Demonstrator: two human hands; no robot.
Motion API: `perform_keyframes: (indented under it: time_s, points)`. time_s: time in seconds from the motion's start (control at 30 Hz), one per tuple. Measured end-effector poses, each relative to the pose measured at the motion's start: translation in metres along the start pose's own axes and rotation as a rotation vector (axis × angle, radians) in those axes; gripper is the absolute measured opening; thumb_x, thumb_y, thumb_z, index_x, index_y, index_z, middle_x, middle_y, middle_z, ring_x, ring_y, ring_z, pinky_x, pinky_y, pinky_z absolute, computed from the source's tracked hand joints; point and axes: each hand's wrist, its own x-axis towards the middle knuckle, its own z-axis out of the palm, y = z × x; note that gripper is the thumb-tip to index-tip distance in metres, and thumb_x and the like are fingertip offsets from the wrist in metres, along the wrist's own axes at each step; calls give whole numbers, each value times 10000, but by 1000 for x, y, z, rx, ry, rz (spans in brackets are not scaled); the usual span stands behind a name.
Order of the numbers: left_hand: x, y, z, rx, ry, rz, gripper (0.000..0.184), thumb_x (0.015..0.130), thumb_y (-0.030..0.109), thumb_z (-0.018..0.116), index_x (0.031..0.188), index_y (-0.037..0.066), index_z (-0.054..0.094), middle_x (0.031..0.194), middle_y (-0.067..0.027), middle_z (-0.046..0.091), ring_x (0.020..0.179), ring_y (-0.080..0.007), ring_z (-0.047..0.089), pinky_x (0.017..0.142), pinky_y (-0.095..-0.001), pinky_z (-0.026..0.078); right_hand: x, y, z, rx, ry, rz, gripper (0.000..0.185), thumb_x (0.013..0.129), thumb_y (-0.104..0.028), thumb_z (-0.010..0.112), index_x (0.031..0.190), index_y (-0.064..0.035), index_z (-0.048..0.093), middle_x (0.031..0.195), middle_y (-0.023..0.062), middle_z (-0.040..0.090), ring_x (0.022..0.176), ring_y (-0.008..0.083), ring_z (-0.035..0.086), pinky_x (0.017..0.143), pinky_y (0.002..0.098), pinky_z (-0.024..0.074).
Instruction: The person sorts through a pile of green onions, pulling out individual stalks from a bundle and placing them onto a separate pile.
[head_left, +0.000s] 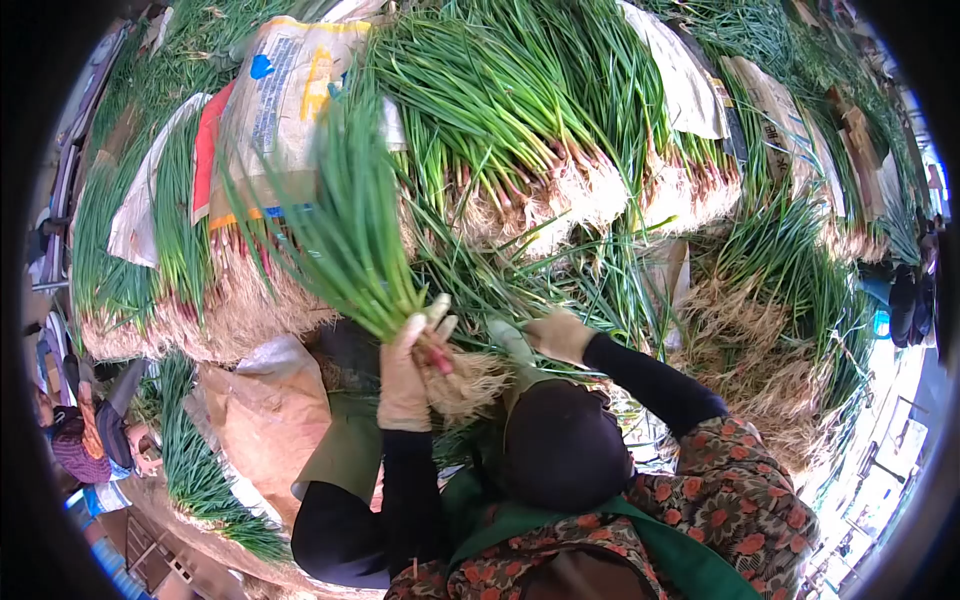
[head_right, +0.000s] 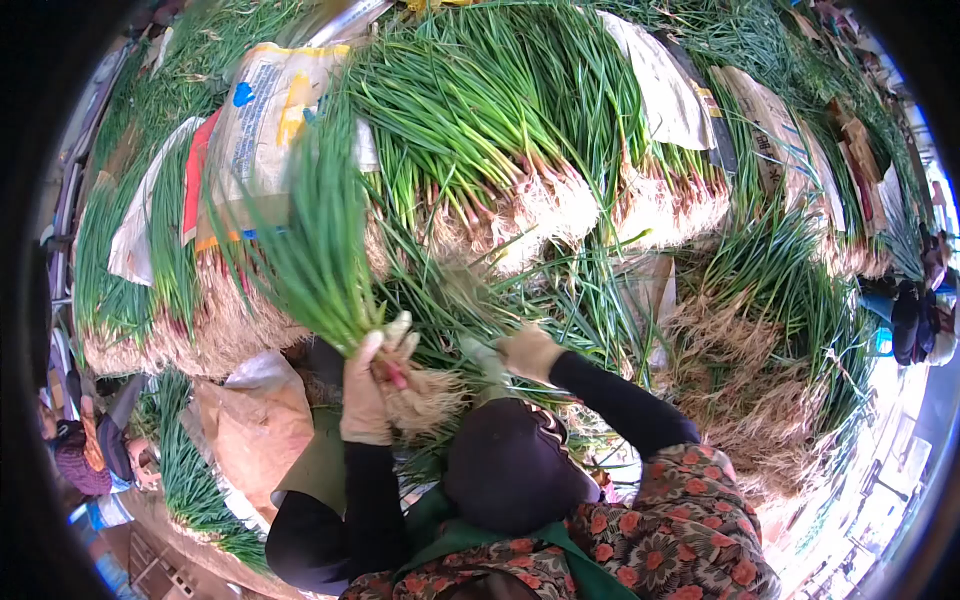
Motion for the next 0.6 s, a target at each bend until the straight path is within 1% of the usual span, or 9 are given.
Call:
perform_keyframes:
  time_s: [0.07,0.13,0.2,0.27,0.37,0.43,0.5,0.57,0.6]
  points:
    - [-1,18,-5,-76,-26,103,487,886,198,506,1306,-16,382,1223,-176,546,1158,-298,523,927,-393,495,-46,44,20,-263,-250,22,293,873,-328,456,944,-94,618,655,134,608,615,324,611,590,438,491]
    - [0,28,2,-175,44,121,454,897,220,499,1281,-9,415,1140,-159,585,998,-240,593,813,-343,530,-91,69,33,-390,-496,18,333,885,-370,434,1005,-131,632,805,127,655,761,299,634,705,445,507]
    - [15,30,-6,-305,-50,-14,433,906,245,514,1256,-1,445,929,-69,611,737,-156,585,670,-300,516,-89,66,16,-350,-537,62,347,878,-386,448,1020,-116,615,863,135,655,812,309,631,745,431,498]
    - [35,17,3,-330,-132,22,396,898,220,528,1225,7,467,869,-30,591,723,-146,574,661,-314,507,-83,58,-1,-308,-590,99,367,872,-401,461,1035,-102,597,921,144,655,863,318,629,785,417,489]
    - [51,-2,15,-567,-210,-140,294,908,207,528,1140,26,513,759,22,517,693,-123,543,674,-320,481,-2,46,-64,-137,294,6,219,909,-257,471,989,-81,574,724,163,619,637,330,612,576,437,472]
    - [49,-9,21,-487,-182,-138,271,909,197,528,1129,40,517,754,20,521,701,-129,543,694,-326,480,27,1,-136,139,600,4,277,909,-281,485,1071,-66,548,728,160,630,618,269,622,574,401,487]
    - [47,-14,24,-566,-143,-137,263,907,184,528,1128,42,519,758,14,524,708,-136,543,692,-324,485,84,3,-146,-14,691,164,297,907,-324,512,942,-33,561,640,148,615,571,279,621,515,412,484]
    - [43,-14,27,-609,-99,-143,249,903,175,529,1111,38,526,755,10,524,712,-137,542,693,-324,488,111,7,-142,-281,600,274,301,911,-347,507,923,-53,571,634,105,626,526,244,610,464,402,469]
    - [41,-13,30,-489,-71,-79,231,904,181,518,1078,29,535,790,-5,559,742,-149,563,700,-329,497,117,11,-131,-442,607,156,308,909,-364,509,887,-64,579,635,82,628,496,216,593,433,392,454]
